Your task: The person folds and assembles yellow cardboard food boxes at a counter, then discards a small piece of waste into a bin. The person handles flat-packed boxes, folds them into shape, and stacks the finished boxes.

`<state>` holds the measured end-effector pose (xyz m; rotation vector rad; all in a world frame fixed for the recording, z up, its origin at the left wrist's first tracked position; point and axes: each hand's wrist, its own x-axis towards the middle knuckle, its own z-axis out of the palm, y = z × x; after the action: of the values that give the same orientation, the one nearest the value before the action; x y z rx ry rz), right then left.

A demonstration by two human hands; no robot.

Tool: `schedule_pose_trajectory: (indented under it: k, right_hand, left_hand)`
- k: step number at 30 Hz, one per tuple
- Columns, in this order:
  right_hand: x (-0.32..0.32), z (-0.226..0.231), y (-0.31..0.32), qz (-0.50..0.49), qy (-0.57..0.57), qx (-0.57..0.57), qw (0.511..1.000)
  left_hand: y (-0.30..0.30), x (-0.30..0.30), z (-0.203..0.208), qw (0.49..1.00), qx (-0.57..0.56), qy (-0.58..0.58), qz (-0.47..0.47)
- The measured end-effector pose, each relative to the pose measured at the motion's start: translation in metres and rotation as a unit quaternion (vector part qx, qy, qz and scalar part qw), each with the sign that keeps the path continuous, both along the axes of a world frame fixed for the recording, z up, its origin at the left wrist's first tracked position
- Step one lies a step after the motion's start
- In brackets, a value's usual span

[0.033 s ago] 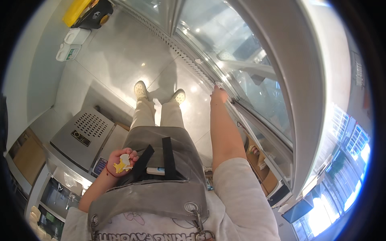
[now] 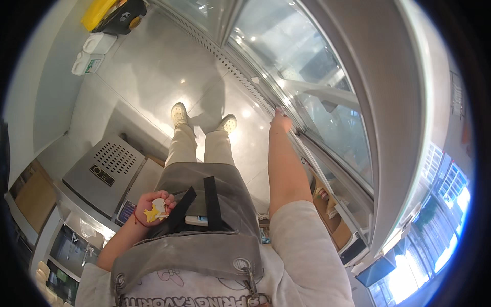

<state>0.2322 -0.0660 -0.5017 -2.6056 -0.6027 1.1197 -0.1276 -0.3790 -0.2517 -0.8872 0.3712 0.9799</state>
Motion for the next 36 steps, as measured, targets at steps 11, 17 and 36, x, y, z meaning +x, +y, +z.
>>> schedule_pose_trajectory:
  k: [11,17,36]
  right_hand:
    - [-0.051,-0.03,0.029,-0.097,-0.235,0.055,0.966]
    - [-0.034,-0.048,0.04,-0.196,-0.108,0.09,0.971]
    - [-0.161,-0.044,0.055,-0.06,-0.065,0.218,0.972]
  left_hand:
    - [-0.026,-0.056,-0.054,0.998,0.03,-0.055,0.001]
    - [-0.024,-0.07,-0.072,0.998,0.023,-0.062,0.021]
    - [-0.034,-0.097,-0.087,0.991,0.0,-0.119,0.063]
